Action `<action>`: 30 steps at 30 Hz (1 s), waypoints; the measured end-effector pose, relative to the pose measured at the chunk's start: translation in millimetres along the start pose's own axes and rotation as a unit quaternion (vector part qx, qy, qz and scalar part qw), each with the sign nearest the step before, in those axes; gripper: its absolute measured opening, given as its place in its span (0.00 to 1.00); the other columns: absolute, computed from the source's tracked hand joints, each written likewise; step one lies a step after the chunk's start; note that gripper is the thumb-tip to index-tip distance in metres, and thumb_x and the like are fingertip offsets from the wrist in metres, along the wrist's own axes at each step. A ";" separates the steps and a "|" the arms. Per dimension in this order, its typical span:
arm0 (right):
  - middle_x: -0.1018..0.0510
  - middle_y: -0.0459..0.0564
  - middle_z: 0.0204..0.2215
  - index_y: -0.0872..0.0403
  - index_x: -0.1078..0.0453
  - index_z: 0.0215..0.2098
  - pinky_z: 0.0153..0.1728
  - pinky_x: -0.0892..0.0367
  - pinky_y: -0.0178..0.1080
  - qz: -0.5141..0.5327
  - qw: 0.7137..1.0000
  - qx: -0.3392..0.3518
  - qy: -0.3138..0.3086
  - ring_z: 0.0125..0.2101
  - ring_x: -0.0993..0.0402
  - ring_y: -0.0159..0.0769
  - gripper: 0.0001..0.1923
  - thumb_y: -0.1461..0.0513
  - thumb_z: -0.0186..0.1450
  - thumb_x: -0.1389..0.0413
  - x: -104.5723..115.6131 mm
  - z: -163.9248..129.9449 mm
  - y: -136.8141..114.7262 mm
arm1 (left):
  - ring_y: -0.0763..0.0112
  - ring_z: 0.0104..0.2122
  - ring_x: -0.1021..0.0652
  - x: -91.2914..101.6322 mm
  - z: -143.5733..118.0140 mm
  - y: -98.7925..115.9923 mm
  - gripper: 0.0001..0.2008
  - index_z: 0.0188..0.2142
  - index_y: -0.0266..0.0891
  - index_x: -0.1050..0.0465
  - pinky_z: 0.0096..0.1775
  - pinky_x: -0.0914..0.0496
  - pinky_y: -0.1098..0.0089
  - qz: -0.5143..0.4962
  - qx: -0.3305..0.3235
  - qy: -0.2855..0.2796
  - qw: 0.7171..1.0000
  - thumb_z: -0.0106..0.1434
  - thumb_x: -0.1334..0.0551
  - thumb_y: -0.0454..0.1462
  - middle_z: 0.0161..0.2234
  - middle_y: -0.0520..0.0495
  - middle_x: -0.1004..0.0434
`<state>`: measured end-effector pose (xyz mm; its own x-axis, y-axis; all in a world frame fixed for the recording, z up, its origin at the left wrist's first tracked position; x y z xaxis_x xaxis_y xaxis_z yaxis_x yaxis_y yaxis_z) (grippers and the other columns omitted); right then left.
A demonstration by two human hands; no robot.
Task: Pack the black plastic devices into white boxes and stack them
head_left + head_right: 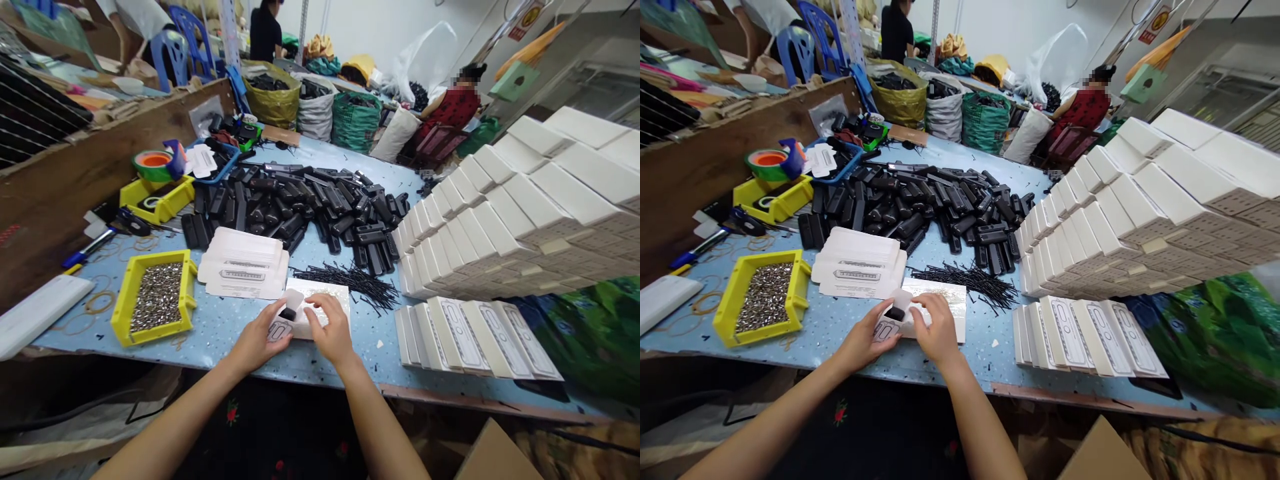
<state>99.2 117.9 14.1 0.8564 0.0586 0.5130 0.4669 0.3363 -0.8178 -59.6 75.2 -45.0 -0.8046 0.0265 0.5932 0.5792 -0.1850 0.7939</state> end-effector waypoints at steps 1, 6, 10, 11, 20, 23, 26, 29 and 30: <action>0.26 0.50 0.38 0.56 0.30 0.43 0.43 0.34 0.30 0.032 0.999 -0.036 0.015 0.38 0.30 0.25 0.14 0.55 0.66 0.48 0.6 0.4 8.9 | 0.60 0.54 0.27 -0.3 -0.8 1.6 0.29 0.59 0.41 0.43 0.53 0.31 0.61 -0.002 -0.007 -0.001 1.000 0.60 0.39 0.39 0.56 0.40 0.32; 0.25 0.52 0.40 0.58 0.34 0.53 0.38 0.29 0.27 0.209 0.964 -0.129 -0.099 0.36 0.27 0.24 0.30 0.45 0.64 0.49 -54.8 -15.2 36.9 | 0.63 0.43 0.22 -10.2 1.3 8.1 0.21 0.50 0.44 0.35 0.44 0.28 0.65 0.002 -0.030 -0.062 0.998 0.57 0.38 0.38 0.45 0.46 0.26; 0.29 0.53 0.51 0.55 0.28 0.50 0.56 0.32 0.34 0.189 0.981 0.005 -0.053 0.53 0.30 0.31 0.35 0.38 0.63 0.56 -62.5 -26.5 17.4 | 0.59 0.42 0.22 -7.3 6.6 4.0 0.32 0.55 0.42 0.42 0.43 0.28 0.62 -0.027 -0.012 -0.072 0.997 0.51 0.35 0.39 0.47 0.42 0.27; 0.30 0.52 0.53 0.54 0.27 0.50 0.58 0.33 0.35 0.178 0.981 0.043 -0.056 0.55 0.31 0.32 0.35 0.37 0.62 0.55 -61.9 -28.6 9.3 | 0.59 0.42 0.21 -5.2 7.6 2.4 0.37 0.58 0.41 0.47 0.43 0.28 0.61 -0.042 -0.001 -0.068 0.997 0.50 0.34 0.39 0.47 0.41 0.27; 0.28 0.49 0.51 0.53 0.27 0.50 0.59 0.33 0.35 0.177 0.981 -0.030 -0.067 0.53 0.30 0.28 0.21 0.52 0.68 0.53 -54.1 -15.0 7.9 | 0.57 0.34 0.19 -1.9 15.2 0.4 0.47 0.68 0.38 0.62 0.36 0.28 0.64 -0.013 0.087 -0.084 0.993 0.54 0.38 0.38 0.37 0.44 0.21; 0.33 0.48 0.56 0.51 0.29 0.52 0.66 0.42 0.40 0.108 0.990 0.060 -0.066 0.60 0.37 0.30 0.21 0.53 0.66 0.51 -54.2 -21.8 -2.4 | 0.57 0.38 0.19 -2.9 18.0 -1.4 0.46 0.68 0.39 0.61 0.40 0.27 0.62 -0.041 0.091 -0.086 0.991 0.56 0.37 0.41 0.44 0.41 0.22; 0.44 0.52 0.63 0.53 0.43 0.64 0.66 0.42 0.42 0.060 0.996 0.028 -0.059 0.64 0.44 0.35 0.36 0.51 0.60 0.42 -61.0 -44.2 0.0 | 0.55 0.47 0.22 2.2 15.5 2.3 0.45 0.67 0.36 0.60 0.48 0.28 0.58 -0.070 0.112 -0.006 0.991 0.58 0.38 0.45 0.53 0.34 0.29; 0.51 0.58 0.65 0.56 0.64 0.70 0.61 0.36 0.41 0.013 0.999 -0.010 -0.042 0.64 0.47 0.39 0.59 0.53 0.50 0.35 -56.2 -63.8 -0.2 | 0.56 0.54 0.27 3.6 5.0 10.3 0.35 0.67 0.41 0.58 0.52 0.29 0.56 -0.125 0.107 0.005 0.986 0.65 0.46 0.47 0.61 0.35 0.38; 0.50 0.57 0.64 0.55 0.63 0.70 0.61 0.35 0.40 -0.009 0.999 -0.004 -0.037 0.64 0.45 0.40 0.59 0.55 0.49 0.35 -44.3 -66.0 -2.5 | 0.56 0.55 0.27 7.4 2.1 11.8 0.34 0.67 0.46 0.60 0.51 0.29 0.56 -0.141 0.085 -0.017 0.986 0.66 0.47 0.46 0.62 0.37 0.39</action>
<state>74.7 52.4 -23.8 0.8298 0.1222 0.5445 0.4834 0.3301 -0.8108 -58.5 75.3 -30.9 -0.9337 0.0860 0.3476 0.3490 0.0007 0.9371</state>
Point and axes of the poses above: each hand's wrist, its own z-axis towards the middle knuckle, its own x-axis out of the back of the hand, y = z × x, the point moved 8 cm from there along z, towards the middle knuckle
